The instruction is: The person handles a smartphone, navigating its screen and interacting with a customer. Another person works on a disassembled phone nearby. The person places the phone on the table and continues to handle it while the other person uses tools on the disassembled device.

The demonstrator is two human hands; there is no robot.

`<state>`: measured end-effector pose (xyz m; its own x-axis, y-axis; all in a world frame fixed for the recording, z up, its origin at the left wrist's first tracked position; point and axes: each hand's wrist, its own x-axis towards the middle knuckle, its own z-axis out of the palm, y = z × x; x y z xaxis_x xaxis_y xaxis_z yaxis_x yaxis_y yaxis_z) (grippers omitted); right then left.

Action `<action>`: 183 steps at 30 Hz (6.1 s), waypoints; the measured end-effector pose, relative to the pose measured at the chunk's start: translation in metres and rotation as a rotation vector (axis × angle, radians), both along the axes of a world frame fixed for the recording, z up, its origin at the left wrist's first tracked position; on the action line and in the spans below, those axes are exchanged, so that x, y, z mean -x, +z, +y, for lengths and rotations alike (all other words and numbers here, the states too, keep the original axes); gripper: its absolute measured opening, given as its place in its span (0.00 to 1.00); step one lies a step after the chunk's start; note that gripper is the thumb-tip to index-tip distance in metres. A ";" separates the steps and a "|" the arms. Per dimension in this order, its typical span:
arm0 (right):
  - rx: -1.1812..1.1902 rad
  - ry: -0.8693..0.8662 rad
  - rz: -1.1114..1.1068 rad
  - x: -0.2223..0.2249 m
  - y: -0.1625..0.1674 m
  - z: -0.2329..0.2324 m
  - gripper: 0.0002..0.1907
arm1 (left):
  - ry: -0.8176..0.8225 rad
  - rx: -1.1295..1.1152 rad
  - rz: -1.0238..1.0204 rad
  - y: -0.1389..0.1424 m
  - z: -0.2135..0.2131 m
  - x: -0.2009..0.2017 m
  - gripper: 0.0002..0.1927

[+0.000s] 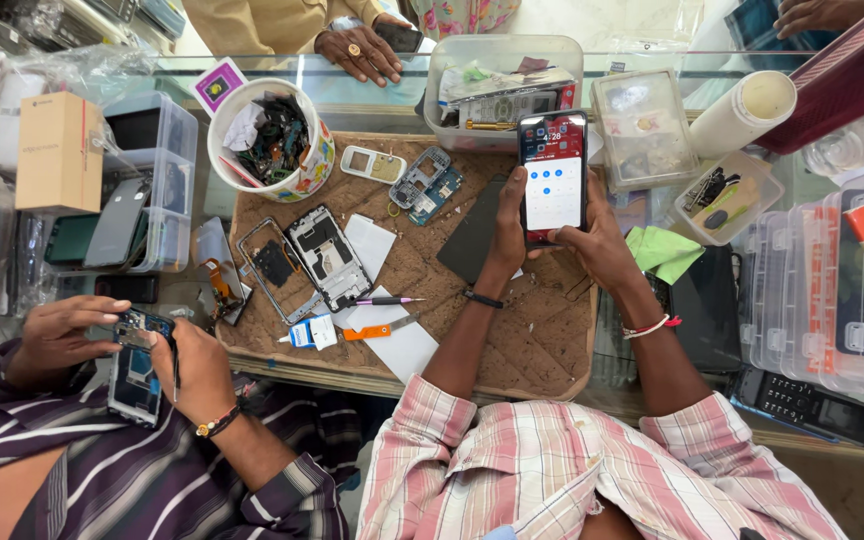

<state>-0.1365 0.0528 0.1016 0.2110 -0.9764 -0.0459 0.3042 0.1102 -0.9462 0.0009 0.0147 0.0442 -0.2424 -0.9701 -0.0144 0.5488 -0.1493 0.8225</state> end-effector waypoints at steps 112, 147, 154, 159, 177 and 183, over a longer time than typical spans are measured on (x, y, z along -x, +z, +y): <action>0.047 -0.058 0.198 -0.025 -0.020 0.013 0.23 | 0.291 0.109 0.082 0.015 -0.005 -0.041 0.15; -0.022 -0.010 0.069 -0.022 -0.014 0.004 0.21 | 0.311 0.126 0.034 0.036 -0.007 -0.029 0.11; -0.009 -0.017 0.087 -0.021 -0.010 0.005 0.21 | 0.299 0.133 0.032 0.040 -0.006 -0.029 0.11; 0.011 -0.019 0.087 -0.019 -0.010 0.006 0.21 | 0.304 0.142 0.013 0.044 -0.004 -0.027 0.11; -0.002 -0.011 0.065 -0.024 -0.002 0.012 0.21 | 0.287 0.127 0.076 0.039 -0.002 -0.029 0.12; 0.045 -0.033 0.121 -0.022 -0.014 0.014 0.20 | 0.304 0.159 0.036 0.037 0.000 -0.031 0.13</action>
